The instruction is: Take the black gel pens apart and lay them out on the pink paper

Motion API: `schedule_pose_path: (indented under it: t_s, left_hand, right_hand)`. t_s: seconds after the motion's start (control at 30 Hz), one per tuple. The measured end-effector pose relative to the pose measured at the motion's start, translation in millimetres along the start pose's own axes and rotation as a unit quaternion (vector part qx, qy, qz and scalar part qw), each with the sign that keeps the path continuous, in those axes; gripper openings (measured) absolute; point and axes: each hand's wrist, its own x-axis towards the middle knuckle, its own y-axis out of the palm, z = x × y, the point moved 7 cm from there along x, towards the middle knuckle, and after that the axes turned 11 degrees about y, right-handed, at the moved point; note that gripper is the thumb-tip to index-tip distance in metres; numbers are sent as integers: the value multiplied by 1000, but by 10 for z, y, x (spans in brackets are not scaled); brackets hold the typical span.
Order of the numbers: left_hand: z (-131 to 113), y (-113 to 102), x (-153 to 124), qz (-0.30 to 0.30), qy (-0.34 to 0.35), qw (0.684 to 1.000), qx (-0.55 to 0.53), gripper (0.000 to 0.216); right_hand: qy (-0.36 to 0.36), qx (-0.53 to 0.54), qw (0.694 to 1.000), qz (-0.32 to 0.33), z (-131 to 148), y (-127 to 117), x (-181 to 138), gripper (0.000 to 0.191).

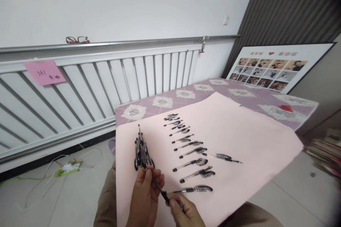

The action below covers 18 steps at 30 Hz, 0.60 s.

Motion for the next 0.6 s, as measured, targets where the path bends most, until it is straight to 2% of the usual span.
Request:
schedule_pose_path:
  t_s: [0.1,0.17,0.33,0.43,0.5,0.6]
  left_hand:
    - [37,2,10,0,-7,1000,1,12]
    - [60,-3,12,0,-14,1000,7,13]
    - [97,5,-2,28,-28,996,75,19]
    - [144,-24,12,11,-30,992,125,27]
    - [196,-34,32,-1,-33,989,142,32]
    - [304,-10,58,16,-45,986,162,34]
  right_hand:
    - [-19,-22,999,15,15,7,-3,33]
    - [-33,-29,999,-8,28,-56,-3,28]
    - [-31,-57,995,-77,30,-347,-23,21]
    - [-35,-106,988,-102,67,-528,-48,18]
    - [-45,-127,984,-116,101,-635,-64,16]
    - [-54,-128,984,-111,128,-756,-75,15]
